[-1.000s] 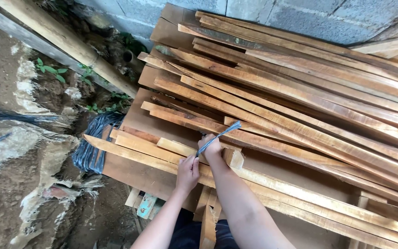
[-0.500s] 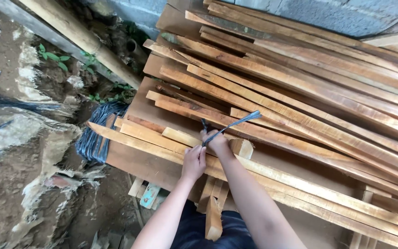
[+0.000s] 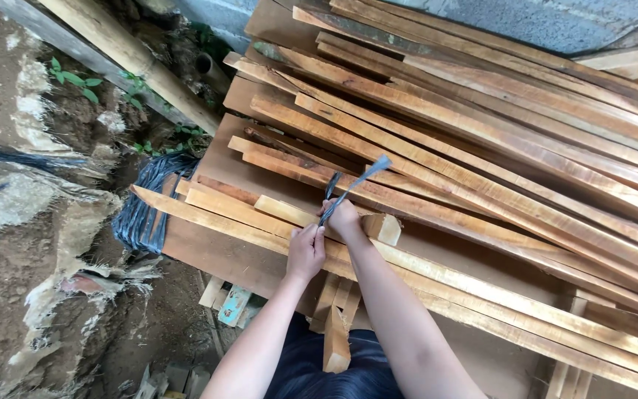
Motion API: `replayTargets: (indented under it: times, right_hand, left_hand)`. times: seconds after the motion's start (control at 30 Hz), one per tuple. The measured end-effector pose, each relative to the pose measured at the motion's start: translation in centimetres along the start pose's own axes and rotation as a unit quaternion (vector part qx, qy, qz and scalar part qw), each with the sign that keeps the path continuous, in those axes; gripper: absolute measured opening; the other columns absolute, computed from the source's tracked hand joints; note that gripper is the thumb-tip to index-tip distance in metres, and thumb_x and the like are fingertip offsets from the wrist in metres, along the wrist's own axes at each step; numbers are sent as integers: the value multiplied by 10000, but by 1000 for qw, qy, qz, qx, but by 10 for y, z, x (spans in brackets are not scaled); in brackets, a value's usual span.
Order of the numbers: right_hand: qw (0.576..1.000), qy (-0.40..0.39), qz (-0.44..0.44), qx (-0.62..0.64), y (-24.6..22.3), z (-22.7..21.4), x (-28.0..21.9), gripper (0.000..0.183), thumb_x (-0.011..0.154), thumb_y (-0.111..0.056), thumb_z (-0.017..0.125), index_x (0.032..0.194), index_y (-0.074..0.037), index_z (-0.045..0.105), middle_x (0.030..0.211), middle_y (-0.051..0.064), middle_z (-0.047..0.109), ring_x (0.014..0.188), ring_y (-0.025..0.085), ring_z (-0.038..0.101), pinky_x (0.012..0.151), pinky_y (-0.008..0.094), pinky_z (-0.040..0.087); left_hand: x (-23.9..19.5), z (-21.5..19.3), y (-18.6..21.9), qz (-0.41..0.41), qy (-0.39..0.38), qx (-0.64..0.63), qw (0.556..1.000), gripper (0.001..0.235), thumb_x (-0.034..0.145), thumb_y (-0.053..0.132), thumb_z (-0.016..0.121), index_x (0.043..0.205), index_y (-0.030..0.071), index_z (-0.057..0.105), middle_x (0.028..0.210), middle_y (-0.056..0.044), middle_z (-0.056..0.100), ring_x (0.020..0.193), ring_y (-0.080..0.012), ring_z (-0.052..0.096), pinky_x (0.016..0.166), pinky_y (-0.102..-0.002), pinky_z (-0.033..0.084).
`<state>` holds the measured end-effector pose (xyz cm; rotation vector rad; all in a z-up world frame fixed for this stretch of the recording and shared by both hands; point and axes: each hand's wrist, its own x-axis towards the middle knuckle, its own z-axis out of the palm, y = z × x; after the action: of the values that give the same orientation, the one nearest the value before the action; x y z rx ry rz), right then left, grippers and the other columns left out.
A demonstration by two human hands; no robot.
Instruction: The person arranges a stack of wooden planks on a workbench, aligning them by hand. They then use a black strap to tie the stack of planks together.
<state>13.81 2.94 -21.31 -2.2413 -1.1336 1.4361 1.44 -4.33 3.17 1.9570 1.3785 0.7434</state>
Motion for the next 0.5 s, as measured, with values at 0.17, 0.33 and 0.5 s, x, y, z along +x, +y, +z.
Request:
replayTargets:
  times: [0.17,0.33,0.5]
  right_hand:
    - [999,36,-12,27,-36,-46,-69,284,963,-439,599,801,-298,785,800,-16,768,969,235,739,899,367,581]
    - [974,130,-127,132,-85,-90,-163,250,953,-376,699,867,-156,780,775,101,743,902,261,738,809,449,578]
    - [919,59,-181,344,-99,-102,-167,118,976,-114,680,946,-70,785,699,78,754,604,114,685,610,251,599]
  left_hand:
    - [-1,-1,6,2,10,26,1000,390,1082,288,493,718,150,510,675,-81,543,760,-316,652,773,-355,458]
    - [1,-9,13,-59,40,-74,995,297,1047,142,544,774,30,575,707,-204,610,824,-467,649,760,-451,500]
    - [36,-19,-9,-220,6,-101,970,362,1075,426,525,909,209,763,693,-83,710,824,-319,719,789,-407,545]
